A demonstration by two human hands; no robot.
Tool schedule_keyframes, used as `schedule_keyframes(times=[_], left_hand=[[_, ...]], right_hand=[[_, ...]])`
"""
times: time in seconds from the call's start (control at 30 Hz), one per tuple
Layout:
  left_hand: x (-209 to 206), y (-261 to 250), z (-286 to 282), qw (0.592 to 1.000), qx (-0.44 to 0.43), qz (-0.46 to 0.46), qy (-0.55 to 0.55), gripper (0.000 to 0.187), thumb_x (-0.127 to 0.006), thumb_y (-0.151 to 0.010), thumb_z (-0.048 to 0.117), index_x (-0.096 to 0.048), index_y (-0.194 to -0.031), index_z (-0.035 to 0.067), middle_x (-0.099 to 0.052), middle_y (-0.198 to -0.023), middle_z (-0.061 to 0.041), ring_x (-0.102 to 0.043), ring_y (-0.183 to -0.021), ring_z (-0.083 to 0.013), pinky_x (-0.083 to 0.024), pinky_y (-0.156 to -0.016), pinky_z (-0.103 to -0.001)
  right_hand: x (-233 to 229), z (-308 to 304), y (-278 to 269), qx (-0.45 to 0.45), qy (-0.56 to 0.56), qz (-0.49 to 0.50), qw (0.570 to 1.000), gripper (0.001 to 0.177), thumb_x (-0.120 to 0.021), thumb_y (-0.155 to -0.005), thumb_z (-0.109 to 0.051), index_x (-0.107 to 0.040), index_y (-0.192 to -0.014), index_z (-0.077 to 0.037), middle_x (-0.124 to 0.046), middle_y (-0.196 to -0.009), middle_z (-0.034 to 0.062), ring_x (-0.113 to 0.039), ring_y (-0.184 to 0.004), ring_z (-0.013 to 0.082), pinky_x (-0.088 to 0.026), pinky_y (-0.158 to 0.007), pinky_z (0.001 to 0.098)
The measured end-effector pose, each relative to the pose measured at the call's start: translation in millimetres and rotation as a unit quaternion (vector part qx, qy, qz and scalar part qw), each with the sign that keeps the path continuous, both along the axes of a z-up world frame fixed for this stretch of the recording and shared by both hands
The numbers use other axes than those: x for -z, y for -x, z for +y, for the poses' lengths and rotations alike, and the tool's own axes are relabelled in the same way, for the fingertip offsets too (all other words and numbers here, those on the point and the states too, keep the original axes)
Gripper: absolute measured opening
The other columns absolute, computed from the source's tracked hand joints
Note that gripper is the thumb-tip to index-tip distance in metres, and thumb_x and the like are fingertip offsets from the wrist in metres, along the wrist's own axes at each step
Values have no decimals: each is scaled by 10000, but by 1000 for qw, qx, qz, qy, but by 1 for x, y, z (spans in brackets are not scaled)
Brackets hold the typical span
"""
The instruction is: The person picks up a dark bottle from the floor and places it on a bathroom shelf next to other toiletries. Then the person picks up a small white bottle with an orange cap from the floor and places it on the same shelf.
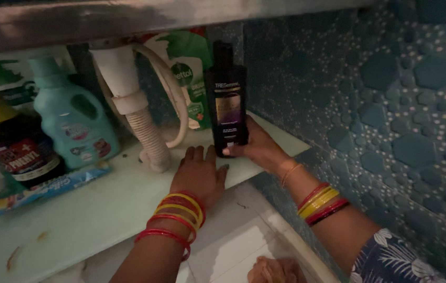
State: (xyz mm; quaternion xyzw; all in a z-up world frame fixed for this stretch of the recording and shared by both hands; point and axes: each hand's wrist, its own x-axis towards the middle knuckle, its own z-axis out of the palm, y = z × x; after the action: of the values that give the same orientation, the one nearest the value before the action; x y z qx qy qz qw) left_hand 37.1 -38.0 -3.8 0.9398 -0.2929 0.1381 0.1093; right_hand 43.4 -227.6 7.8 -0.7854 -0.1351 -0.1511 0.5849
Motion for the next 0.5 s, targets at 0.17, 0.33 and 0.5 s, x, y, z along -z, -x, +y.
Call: schedule_keyframes(times=[0.17,0.33,0.5], left_hand=[[4,-4,0,999,-13,42,0,670,-474,-996,400,-365,-1501,-27,-480,-1441,-253,-405,-1388,-396,-337,-1162,-463],[5,-5,-2,999,-21,41,21,693,-474,-989,437,-356,-1497,-18,-429,-1486,-264,-351,-1412,-409,-291,-1176,-463],[4,-4,-3,996,-52,66,-15,666,-437,-994,445,-366,-1517,39,-403,-1536,-223,-319,-1467,-372,-257,-1210,-471]], right_hand=[[-4,-10,-9,44,37,-8,998,791,-850,-707,-84,-513,-1420,-15,-682,-1319,109,-637,-1252,228,-498,-1086,347],[-5,-25,-31,62,61,-58,995,847,-875,-673,-68,-475,-1418,-16,-651,-1306,109,-597,-1239,227,-469,-1066,337],[-4,-33,-35,55,30,-6,998,773,-822,-737,-96,-508,-1440,-32,-682,-1339,112,-627,-1268,219,-464,-1094,328]])
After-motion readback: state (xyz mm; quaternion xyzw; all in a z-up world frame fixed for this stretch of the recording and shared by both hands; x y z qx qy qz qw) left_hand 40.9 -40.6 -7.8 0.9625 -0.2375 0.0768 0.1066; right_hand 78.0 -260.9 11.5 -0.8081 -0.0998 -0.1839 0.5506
